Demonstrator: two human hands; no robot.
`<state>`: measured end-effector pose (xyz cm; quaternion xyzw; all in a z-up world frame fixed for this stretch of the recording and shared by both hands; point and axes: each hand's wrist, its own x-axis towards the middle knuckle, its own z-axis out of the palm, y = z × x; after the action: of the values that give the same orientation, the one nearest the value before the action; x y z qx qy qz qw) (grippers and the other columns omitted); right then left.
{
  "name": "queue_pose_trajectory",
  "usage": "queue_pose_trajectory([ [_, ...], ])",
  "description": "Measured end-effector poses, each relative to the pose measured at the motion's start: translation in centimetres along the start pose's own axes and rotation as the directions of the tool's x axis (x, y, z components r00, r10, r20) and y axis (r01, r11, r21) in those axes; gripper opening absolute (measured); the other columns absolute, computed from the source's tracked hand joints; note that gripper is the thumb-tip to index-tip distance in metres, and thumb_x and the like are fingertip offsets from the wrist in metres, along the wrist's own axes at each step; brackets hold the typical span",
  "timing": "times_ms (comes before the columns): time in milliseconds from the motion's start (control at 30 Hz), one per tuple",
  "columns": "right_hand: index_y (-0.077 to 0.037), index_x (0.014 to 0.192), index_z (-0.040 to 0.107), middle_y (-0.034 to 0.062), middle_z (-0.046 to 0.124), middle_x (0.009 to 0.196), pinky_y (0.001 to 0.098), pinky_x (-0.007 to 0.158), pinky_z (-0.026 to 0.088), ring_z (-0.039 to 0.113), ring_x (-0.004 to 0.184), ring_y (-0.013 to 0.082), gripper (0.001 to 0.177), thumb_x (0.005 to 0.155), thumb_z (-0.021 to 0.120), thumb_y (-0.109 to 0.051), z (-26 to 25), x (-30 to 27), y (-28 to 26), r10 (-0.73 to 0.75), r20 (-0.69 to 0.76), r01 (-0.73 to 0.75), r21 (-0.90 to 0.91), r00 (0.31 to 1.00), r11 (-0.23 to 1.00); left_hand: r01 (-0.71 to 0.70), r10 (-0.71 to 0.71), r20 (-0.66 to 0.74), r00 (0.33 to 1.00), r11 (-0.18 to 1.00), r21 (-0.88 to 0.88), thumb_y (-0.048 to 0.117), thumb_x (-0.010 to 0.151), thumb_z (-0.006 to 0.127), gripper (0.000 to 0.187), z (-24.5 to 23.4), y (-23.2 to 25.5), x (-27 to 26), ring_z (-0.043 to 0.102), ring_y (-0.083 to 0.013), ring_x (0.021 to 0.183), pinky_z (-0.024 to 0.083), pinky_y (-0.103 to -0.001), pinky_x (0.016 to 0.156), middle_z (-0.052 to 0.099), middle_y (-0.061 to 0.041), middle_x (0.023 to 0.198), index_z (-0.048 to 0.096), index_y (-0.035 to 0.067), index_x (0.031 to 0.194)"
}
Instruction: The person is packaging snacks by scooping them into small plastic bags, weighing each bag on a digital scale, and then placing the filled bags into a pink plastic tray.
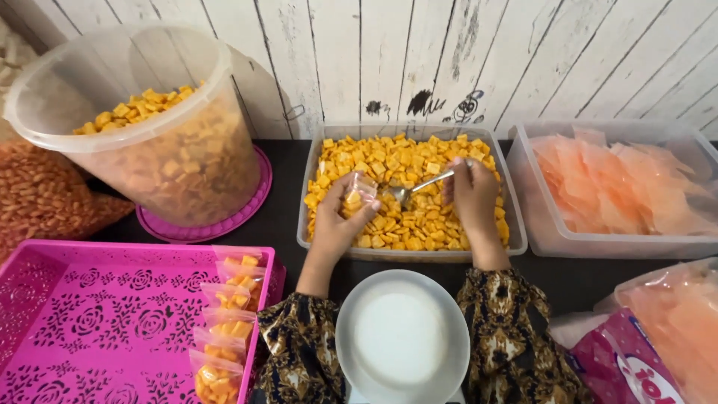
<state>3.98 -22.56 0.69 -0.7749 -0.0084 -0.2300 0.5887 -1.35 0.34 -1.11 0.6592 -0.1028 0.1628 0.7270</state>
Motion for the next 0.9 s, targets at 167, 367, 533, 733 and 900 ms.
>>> queue_pose_trajectory([
  [167,0.004,0.089,0.065,0.0163,0.067,0.066,0.0325,0.041,0.060,0.067,0.048,0.0216,0.031,0.106,0.053,-0.018,-0.5,0.4,1.7,0.067,-0.072,-0.061,0.088,0.995,0.994,-0.035,0.034,0.005,0.999,0.998,0.054,0.014,0.077,0.087,0.066,-0.5,1.8,0.2,0.068,-0.0248,0.106,0.055,-0.039,0.096,0.073,-0.016,0.106,0.061,0.009,0.137],
  [367,0.001,0.091,0.063,0.0129,0.064,0.065,0.0285,0.042,0.058,0.064,0.048,0.0176,0.030,0.104,0.052,-0.023,-1.4,0.5,-0.8,0.159,-0.146,-0.123,0.225,0.977,0.966,-0.048,0.049,-0.005,0.999,0.993,0.112,0.015,0.077,0.087,0.070,0.0,2.0,0.1,0.067,-0.0290,0.109,0.054,-0.042,0.098,0.072,-0.020,0.111,0.058,0.008,0.140],
  [533,-0.001,0.091,0.063,0.0107,0.062,0.064,0.0270,0.041,0.057,0.063,0.047,0.0165,0.027,0.104,0.052,-0.022,-2.5,0.1,-4.9,0.110,-0.203,-0.033,0.351,0.973,0.936,-0.039,0.043,-0.018,0.999,0.985,0.167,0.018,0.076,0.088,0.074,0.3,1.6,-0.1,0.065,-0.0363,0.116,0.051,-0.046,0.102,0.070,-0.025,0.117,0.056,0.003,0.140],
  [733,0.004,0.095,0.064,0.0181,0.064,0.067,0.0318,0.046,0.060,0.066,0.050,0.0221,0.027,0.108,0.052,-0.015,-2.1,-2.7,-9.3,-0.147,-0.235,0.211,0.275,0.961,0.938,-0.063,0.066,0.000,0.998,0.943,0.327,0.027,0.071,0.091,0.080,0.2,1.0,0.0,0.061,-0.0404,0.122,0.047,-0.047,0.107,0.067,-0.025,0.123,0.057,0.002,0.139],
  [900,0.011,0.099,0.063,0.0192,0.064,0.069,0.0340,0.049,0.061,0.066,0.054,0.0236,0.025,0.110,0.051,-0.008,-2.0,-2.9,-8.9,-0.430,-0.144,0.451,0.173,0.891,0.876,-0.076,0.077,0.008,0.997,0.942,0.326,0.027,0.072,0.090,0.079,0.0,0.5,0.2,0.060,-0.0390,0.124,0.047,-0.045,0.108,0.067,-0.024,0.124,0.057,0.002,0.139],
])
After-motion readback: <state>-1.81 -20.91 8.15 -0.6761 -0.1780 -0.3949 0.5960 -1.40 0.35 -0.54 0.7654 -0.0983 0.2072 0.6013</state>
